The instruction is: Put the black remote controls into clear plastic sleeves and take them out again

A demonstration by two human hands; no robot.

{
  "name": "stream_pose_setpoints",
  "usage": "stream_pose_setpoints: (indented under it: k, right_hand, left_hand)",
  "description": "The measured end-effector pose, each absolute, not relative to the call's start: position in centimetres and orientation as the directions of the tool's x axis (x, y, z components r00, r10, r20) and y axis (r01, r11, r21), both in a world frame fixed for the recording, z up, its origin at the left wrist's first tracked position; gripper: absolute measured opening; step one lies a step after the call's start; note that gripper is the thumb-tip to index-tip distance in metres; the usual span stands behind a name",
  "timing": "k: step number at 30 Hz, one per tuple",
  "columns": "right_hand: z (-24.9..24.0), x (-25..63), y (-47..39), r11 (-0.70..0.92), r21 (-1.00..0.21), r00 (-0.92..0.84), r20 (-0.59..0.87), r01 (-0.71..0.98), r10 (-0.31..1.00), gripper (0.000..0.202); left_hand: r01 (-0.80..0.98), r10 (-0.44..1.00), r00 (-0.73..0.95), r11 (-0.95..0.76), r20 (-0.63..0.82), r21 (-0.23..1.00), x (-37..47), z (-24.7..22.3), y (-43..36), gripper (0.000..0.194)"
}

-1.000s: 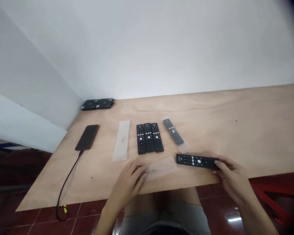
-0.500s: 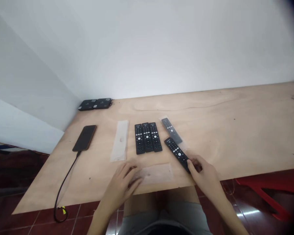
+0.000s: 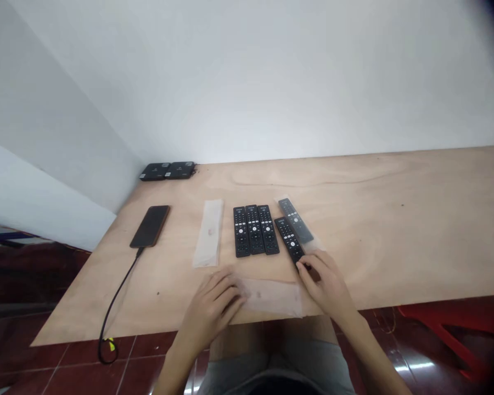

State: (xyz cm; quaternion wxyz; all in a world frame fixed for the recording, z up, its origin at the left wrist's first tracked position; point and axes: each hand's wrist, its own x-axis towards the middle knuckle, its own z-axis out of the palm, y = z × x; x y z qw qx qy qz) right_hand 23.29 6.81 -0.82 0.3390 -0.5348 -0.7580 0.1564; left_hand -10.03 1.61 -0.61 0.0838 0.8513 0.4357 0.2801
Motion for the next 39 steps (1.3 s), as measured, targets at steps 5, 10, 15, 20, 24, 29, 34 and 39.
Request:
stream_pose_setpoints:
  k: [5,10,15,20,24,29,34,39]
  right_hand:
    - [-1.2,23.3,6.5,0.509,-0.568,-0.308,0.417,0.646,0.855,0.021]
    - [-1.4,22.5,7.3,0.504,-0.543,-0.334,0.385,0.671,0.86,0.029]
    - [-1.6,22.0,8.4,0.514,-0.539,-0.383,0.344,0.667,0.857,0.034]
    - [-0.7,21.3,7.7,0.531,-0.537,-0.345,0.413,0.655,0.843,0.029]
    - [0.4,19.5,4.7,0.508,-0.625,-0.304,0.41,0.593,0.86,0.017]
    - [-0.5,18.8,2.6,0.513,-0.627,-0.422,0.304,0.587,0.854,0.017]
    - [-1.6,21.1,3.0,0.474,-0.668,-0.363,0.312,0.574,0.878,0.009]
    - [-1.0,23.4,3.6,0.408,-0.678,-0.37,0.21,0.612,0.905,0.006]
  left_hand:
    - [0.695,0.793,0.464,-0.602,0.394,0.393,-9.9,-0.7,1.7,0.011]
    - [0.693,0.788,0.467,-0.608,0.401,0.388,-9.7,-0.8,1.7,0.019]
    - [0.7,0.797,0.471,-0.598,0.377,0.39,-9.7,-0.9,1.7,0.02]
    - [0.706,0.802,0.469,-0.592,0.371,0.387,-9.6,-0.9,1.7,0.024]
    - [0.705,0.794,0.482,-0.602,0.37,0.374,-9.6,-0.9,1.8,0.026]
    - [0.708,0.804,0.463,-0.588,0.372,0.39,-9.9,-1.2,1.7,0.024]
    - [0.724,0.851,0.342,-0.509,0.399,0.465,-10.1,-1.7,1.5,0.019]
    - [0.746,0.868,0.252,-0.456,0.429,0.485,-9.8,-1.4,1.7,0.016]
